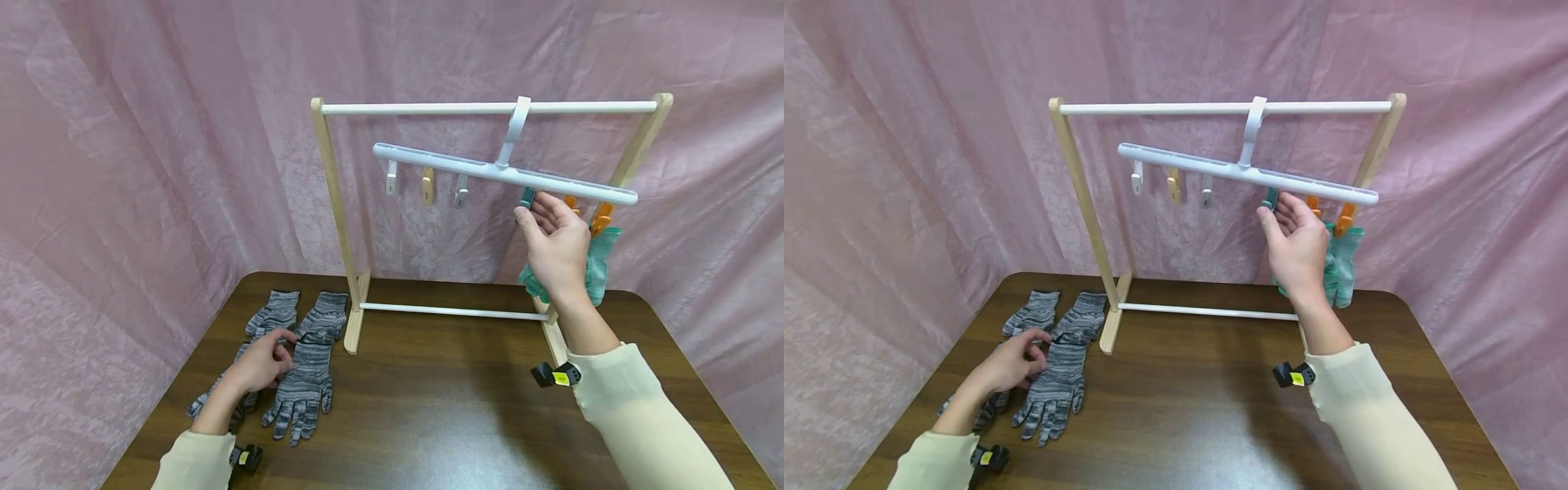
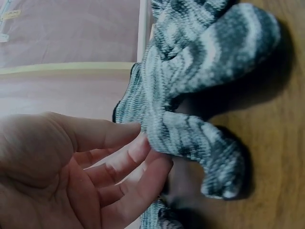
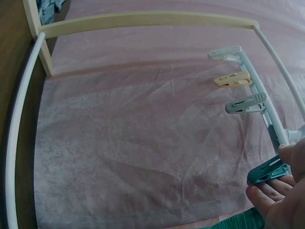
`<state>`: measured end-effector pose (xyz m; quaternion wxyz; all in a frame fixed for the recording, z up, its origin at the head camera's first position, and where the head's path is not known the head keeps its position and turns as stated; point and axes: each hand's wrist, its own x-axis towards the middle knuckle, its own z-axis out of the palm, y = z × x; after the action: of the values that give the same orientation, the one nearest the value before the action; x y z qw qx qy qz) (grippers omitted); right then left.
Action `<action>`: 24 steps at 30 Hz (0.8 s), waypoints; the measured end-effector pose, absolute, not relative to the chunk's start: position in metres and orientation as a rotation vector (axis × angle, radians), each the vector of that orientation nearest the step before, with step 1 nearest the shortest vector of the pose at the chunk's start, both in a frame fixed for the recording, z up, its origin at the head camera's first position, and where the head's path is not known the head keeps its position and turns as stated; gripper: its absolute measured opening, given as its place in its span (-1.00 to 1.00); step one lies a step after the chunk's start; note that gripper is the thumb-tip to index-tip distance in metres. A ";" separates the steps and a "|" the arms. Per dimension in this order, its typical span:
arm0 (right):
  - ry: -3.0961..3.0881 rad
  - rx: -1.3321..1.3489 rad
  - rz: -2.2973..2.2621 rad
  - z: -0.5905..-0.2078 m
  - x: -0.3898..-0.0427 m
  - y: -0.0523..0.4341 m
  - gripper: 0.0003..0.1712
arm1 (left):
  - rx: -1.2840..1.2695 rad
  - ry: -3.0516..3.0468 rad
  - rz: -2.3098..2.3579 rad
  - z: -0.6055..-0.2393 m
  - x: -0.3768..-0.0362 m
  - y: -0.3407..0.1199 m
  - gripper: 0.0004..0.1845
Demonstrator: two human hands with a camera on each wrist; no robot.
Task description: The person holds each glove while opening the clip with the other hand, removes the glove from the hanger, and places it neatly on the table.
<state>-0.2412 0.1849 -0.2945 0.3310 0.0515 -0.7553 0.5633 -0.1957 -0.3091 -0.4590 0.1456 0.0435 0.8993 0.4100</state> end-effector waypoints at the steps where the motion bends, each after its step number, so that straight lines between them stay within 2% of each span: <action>1: -1.975 0.144 1.480 -0.294 -0.240 0.185 -0.42 | 0.122 2.593 1.181 -0.458 -0.195 -0.309 -0.56; 14: -1.956 0.227 1.522 -0.294 -0.224 0.185 -0.45 | 0.195 2.763 1.073 -0.441 -0.200 -0.302 -0.48; 24: -1.938 0.274 1.428 -0.288 -0.208 0.186 -0.54 | 0.277 2.923 1.097 -0.424 -0.211 -0.290 -0.45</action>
<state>-0.2081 0.1859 -0.2883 0.3517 0.1059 -0.7488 0.5517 -0.2107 -0.2900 -0.4235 0.0038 0.0883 0.9326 0.3499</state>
